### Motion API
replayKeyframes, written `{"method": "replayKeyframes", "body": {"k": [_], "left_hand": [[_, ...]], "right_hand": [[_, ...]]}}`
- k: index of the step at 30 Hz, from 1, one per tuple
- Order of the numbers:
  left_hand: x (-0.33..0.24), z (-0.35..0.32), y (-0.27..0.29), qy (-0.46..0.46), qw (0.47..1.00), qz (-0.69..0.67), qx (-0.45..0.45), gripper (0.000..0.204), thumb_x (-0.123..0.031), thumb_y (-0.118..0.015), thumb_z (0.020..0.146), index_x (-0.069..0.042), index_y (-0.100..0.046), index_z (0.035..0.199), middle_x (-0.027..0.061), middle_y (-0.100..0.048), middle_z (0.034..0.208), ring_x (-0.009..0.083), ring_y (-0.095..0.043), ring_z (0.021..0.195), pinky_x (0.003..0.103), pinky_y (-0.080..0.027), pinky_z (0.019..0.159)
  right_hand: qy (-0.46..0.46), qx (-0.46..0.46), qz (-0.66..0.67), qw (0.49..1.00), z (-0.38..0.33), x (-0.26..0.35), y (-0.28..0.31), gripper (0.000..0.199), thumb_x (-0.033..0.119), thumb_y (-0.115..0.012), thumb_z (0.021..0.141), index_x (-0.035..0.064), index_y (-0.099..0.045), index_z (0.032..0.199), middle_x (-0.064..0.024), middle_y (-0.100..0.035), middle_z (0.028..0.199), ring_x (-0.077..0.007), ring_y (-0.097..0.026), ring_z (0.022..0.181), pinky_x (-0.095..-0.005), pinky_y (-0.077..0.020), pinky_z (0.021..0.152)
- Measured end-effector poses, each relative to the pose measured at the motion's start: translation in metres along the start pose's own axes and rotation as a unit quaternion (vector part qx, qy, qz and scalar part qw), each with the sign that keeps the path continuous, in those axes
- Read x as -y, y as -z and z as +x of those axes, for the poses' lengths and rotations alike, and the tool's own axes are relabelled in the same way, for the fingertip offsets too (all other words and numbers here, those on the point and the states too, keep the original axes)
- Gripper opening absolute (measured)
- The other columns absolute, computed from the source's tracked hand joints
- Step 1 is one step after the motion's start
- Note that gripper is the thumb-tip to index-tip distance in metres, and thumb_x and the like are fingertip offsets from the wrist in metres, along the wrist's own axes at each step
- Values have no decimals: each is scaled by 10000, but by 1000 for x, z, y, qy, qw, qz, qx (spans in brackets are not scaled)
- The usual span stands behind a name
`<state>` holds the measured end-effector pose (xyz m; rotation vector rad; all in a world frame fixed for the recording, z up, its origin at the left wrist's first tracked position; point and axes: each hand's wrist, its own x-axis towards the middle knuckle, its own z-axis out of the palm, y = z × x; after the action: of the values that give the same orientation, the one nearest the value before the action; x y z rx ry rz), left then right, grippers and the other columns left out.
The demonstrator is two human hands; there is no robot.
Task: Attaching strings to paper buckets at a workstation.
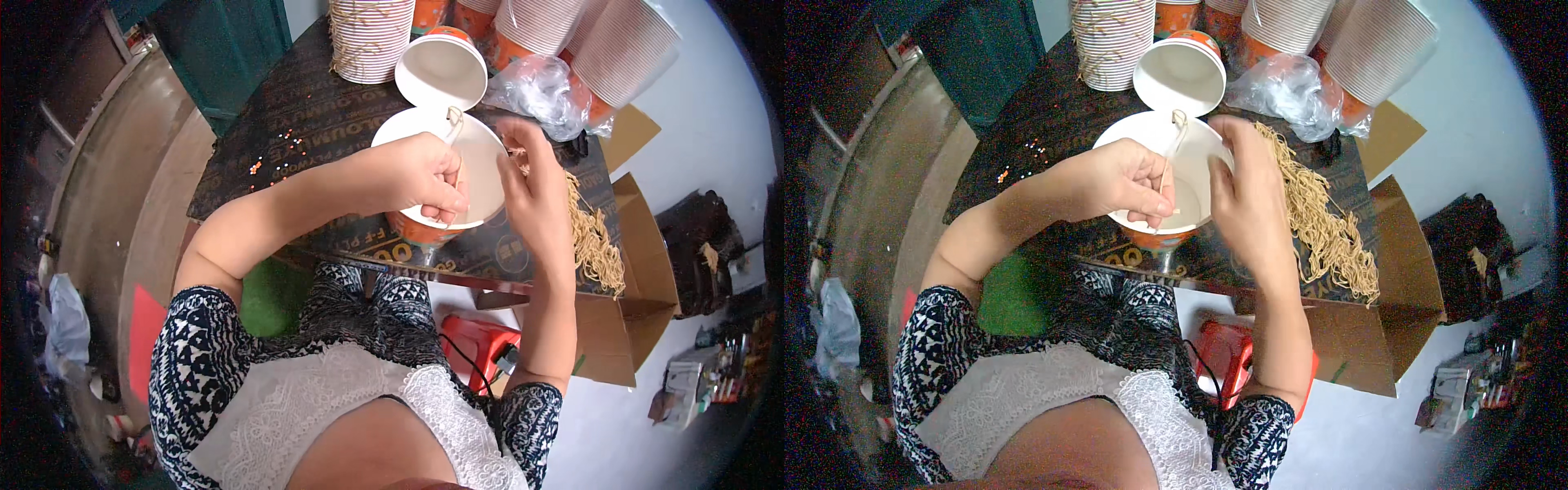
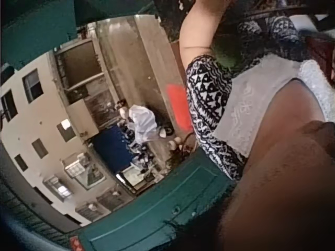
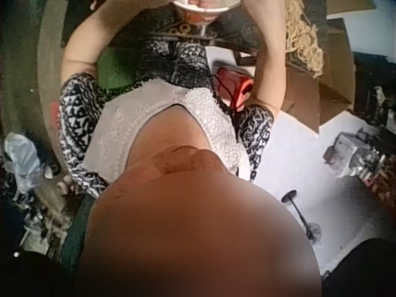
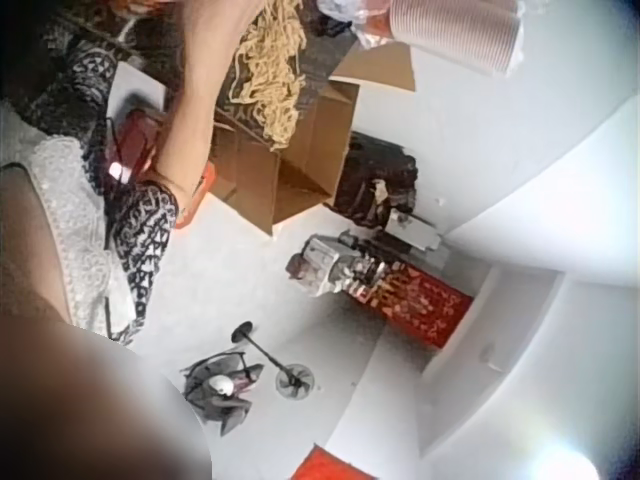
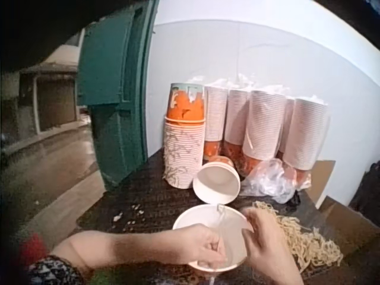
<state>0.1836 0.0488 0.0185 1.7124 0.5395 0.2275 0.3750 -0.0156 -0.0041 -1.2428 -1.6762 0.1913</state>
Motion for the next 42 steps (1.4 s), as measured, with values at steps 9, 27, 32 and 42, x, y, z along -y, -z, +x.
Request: {"method": "replayKeyframes", "body": {"k": [9, 27, 32, 42], "left_hand": [[1, 4, 1, -37, 998, -52, 21, 126, -80, -656, 869, 41, -624, 891, 70, -654, 767, 80, -553, 639, 205, -441, 588], [8, 2, 1, -73, 996, 45, -18, 101, 8, -674, 833, -7, -600, 899, 22, -633, 860, 88, -579, 753, 236, -473, 678], [16, -2, -12, -201, 953, 182, -134, 119, 14, -670, 825, -9, -593, 912, 30, -602, 806, 91, -584, 738, 247, -475, 655], [20, -3, -23, -221, 889, 286, -282, 89, -43, -684, 838, 28, -629, 842, 113, -663, 767, 207, -655, 664, 307, -511, 605]], "right_hand": [[26, 58, -42, 997, -38, 14, -3, 86, 55, -644, 848, 24, -616, 923, -155, -574, 1165, -325, -508, 1067, -419, -363, 917], [59, -50, -97, 992, -47, 3, -23, 93, 58, -611, 856, 98, -624, 939, -39, -620, 947, -274, -526, 992, -427, -310, 891], [52, -27, -112, 992, -44, 5, -25, 107, 65, -620, 856, 106, -656, 949, -54, -595, 922, -288, -482, 1007, -422, -308, 884], [28, -19, -98, 995, -40, 7, -18, 128, 59, -610, 860, 92, -675, 964, -66, -587, 949, -285, -456, 1017, -416, -304, 888]]}}
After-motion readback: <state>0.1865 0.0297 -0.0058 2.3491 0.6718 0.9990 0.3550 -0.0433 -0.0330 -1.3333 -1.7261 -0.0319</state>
